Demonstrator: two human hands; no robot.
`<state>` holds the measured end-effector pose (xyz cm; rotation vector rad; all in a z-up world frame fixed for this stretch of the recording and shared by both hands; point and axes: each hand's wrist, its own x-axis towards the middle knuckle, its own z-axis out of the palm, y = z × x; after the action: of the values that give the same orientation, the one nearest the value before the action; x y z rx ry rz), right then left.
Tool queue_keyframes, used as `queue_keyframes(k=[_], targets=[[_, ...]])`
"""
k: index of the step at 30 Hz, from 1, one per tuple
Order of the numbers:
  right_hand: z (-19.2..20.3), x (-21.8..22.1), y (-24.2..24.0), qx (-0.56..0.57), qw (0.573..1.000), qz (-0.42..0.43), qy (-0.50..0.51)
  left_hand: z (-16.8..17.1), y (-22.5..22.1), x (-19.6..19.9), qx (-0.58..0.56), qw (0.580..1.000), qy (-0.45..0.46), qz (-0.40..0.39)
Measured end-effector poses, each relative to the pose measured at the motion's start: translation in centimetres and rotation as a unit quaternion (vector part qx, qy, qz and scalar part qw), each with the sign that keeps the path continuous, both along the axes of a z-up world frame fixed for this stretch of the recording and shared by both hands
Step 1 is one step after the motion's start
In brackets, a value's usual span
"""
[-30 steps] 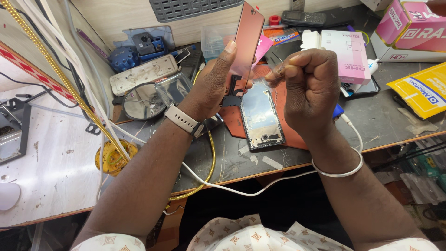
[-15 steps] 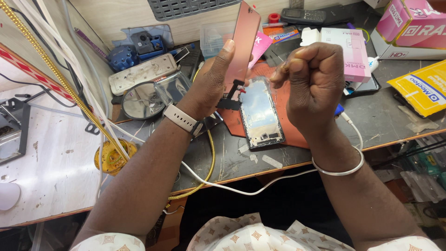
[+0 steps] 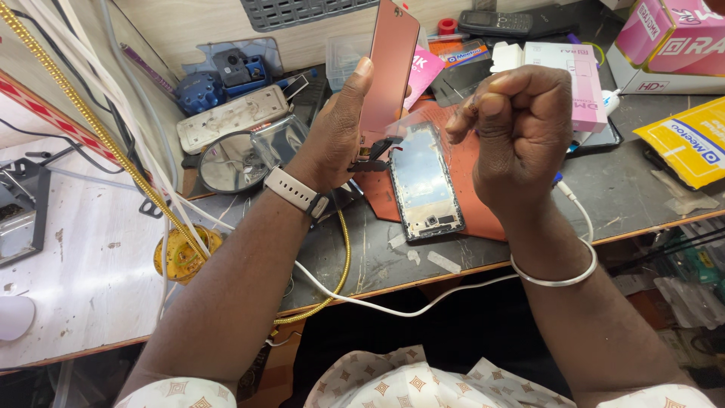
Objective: The person uses a metal tool to pry and remove the old screen from a smartphone frame. They then open a pink box, remove a new screen assembly from a plastic bag, and peel off protective films from the new screen.
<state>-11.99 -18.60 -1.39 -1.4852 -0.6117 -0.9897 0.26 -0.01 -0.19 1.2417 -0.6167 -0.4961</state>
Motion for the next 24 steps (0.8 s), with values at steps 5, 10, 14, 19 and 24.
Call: queue_keyframes(k=[5,10,14,19,24], targets=[[0.7,-0.6,0.1,-0.007,1.000,0.005,-0.010,0.2,0.1,0.2,-0.051,0.997,0.056,-0.015],[1.3,-1.8,0.3,-0.031,0.999,-0.015,-0.032,0.6,0.2,0.4,-0.074,0.990,0.113,-0.038],[1.7,-3.1,0.7,-0.039,0.998,-0.030,-0.030,0.5,0.4,0.5,-0.079,0.989,0.113,-0.046],[2.7,-5.2,1.0,-0.040,0.997,-0.062,-0.006,0.4,0.3,0.6,-0.110,0.982,0.135,-0.066],[5.0,-7.1,-0.4,-0.058,0.994,-0.082,0.038,0.3,0.1,0.7,-0.119,0.981,0.131,-0.076]])
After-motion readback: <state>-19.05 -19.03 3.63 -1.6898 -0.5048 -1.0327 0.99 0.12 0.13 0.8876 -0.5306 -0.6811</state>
